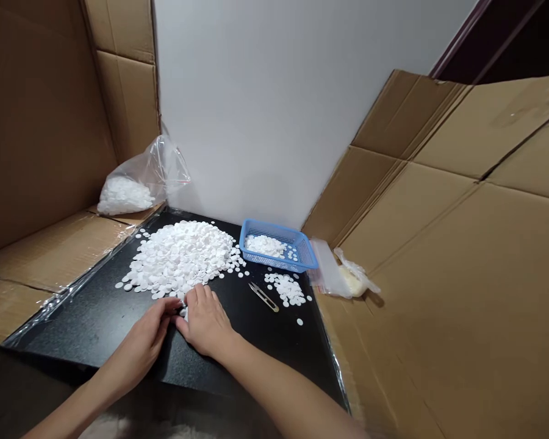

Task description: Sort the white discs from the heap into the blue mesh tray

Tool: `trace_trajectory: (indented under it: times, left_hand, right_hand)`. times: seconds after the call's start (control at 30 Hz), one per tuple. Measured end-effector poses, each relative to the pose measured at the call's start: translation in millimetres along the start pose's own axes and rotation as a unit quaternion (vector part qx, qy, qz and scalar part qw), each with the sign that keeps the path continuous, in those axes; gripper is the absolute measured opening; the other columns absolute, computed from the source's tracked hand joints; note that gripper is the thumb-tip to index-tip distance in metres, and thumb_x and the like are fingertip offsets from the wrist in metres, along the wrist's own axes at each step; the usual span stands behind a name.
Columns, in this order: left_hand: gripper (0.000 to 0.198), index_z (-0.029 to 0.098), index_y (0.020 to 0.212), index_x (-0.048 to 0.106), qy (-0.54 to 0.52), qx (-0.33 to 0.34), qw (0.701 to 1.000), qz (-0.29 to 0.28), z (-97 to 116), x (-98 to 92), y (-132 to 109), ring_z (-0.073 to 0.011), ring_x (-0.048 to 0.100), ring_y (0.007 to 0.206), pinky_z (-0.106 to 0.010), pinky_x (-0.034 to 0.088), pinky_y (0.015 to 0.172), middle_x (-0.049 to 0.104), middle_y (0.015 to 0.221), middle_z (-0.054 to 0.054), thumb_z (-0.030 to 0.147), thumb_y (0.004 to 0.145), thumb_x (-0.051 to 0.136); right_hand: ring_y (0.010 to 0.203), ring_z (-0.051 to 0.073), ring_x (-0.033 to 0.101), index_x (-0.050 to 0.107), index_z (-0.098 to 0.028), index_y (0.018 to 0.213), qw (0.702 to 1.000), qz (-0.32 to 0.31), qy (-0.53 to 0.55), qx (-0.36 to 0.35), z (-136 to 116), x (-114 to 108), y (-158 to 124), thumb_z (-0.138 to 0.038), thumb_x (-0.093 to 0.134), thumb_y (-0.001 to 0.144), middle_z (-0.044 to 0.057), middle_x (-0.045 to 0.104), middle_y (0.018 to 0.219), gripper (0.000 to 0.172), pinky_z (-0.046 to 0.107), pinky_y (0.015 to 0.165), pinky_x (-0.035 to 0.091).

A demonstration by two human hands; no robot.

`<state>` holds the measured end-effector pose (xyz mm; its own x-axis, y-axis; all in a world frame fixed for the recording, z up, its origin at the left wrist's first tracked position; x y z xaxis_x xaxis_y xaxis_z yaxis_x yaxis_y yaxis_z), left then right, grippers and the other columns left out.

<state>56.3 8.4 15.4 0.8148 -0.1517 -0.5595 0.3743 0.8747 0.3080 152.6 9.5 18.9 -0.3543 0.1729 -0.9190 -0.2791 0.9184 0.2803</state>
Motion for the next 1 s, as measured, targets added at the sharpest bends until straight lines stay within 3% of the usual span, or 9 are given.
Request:
trace_trajectory:
  times: [0.27, 0.43, 0.7, 0.77, 0.9, 1.0]
  left_hand:
    - [0.023, 0.02, 0.107, 0.056, -0.004, -0.004, 1.0, -0.004, 3.4, 1.6, 8.2, -0.0245, 0.068, 0.099, -0.044, 0.055, 0.089, 0.07, 0.105, -0.011, 0.017, 0.093, 0.037]
    - [0.019, 0.022, 0.103, 0.056, -0.031, -0.028, 0.999, 0.006, 6.0, -5.8, 11.0, -0.0241, 0.07, 0.095, -0.04, 0.056, 0.086, 0.072, 0.102, -0.008, 0.021, 0.092, 0.041]
    - [0.025, 0.022, 0.105, 0.062, 0.024, -0.007, 1.0, -0.009, 6.8, -9.4, -4.6, -0.0247, 0.068, 0.097, -0.041, 0.056, 0.086, 0.07, 0.103, -0.008, 0.022, 0.093, 0.04]
    - [0.027, 0.022, 0.109, 0.061, 0.037, 0.006, 0.999, -0.005, 6.6, -8.7, -8.7, -0.0247, 0.068, 0.098, -0.041, 0.056, 0.086, 0.07, 0.105, -0.009, 0.021, 0.093, 0.039]
    - [0.028, 0.022, 0.11, 0.061, 0.039, 0.01, 0.999, 0.0, 4.4, -7.5, -9.8, -0.0247, 0.07, 0.098, -0.04, 0.057, 0.087, 0.071, 0.106, -0.009, 0.022, 0.092, 0.041]
    - [0.026, 0.022, 0.107, 0.062, 0.03, 0.006, 1.0, -0.008, 4.5, -6.8, -6.9, -0.0249, 0.07, 0.096, -0.04, 0.058, 0.086, 0.072, 0.104, -0.008, 0.023, 0.091, 0.042]
  right_hand:
    - [0.099, 0.025, 0.053, 0.054, -0.018, 0.104, 1.0, -0.001, 0.03, 0.008, 5.8, 2.5, 5.1, -0.023, 0.065, 0.09, 0.009, 0.058, 0.106, 0.019, 0.039, 0.088, 0.05]
    - [0.096, 0.022, 0.053, 0.055, -0.019, 0.097, 0.999, -0.015, 0.03, -0.015, 6.6, 2.1, 8.2, -0.016, 0.058, 0.092, 0.007, 0.059, 0.101, 0.006, 0.034, 0.086, 0.048]
    - [0.09, 0.022, 0.049, 0.055, -0.021, 0.093, 0.999, -0.029, 0.021, -0.035, 13.2, -10.6, -18.3, -0.019, 0.054, 0.093, 0.005, 0.055, 0.098, 0.002, 0.037, 0.08, 0.044]
    - [0.092, 0.022, 0.049, 0.054, -0.021, 0.095, 0.999, -0.022, 0.044, -0.009, 16.3, -12.0, -22.6, -0.028, 0.059, 0.093, 0.004, 0.055, 0.1, 0.01, 0.037, 0.082, 0.044]
    - [0.096, 0.026, 0.048, 0.053, -0.02, 0.1, 0.998, -0.017, 0.05, 0.036, 19.0, -6.6, -23.0, -0.054, 0.076, 0.076, 0.006, 0.054, 0.103, 0.047, 0.041, 0.083, 0.044]
    - [0.095, 0.025, 0.048, 0.055, -0.021, 0.097, 0.999, -0.017, 0.01, 0.046, 22.8, -4.2, -19.9, -0.043, 0.068, 0.087, 0.007, 0.055, 0.103, 0.028, 0.04, 0.082, 0.043]
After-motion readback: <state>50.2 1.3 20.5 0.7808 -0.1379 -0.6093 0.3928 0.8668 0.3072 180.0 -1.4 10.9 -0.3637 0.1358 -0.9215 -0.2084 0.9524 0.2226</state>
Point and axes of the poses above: each hand's wrist, its own y-axis towards the middle knuckle, its own x-axis out of the palm, z = x × y, the point moved 10 cm from there along y, towards the middle knuckle
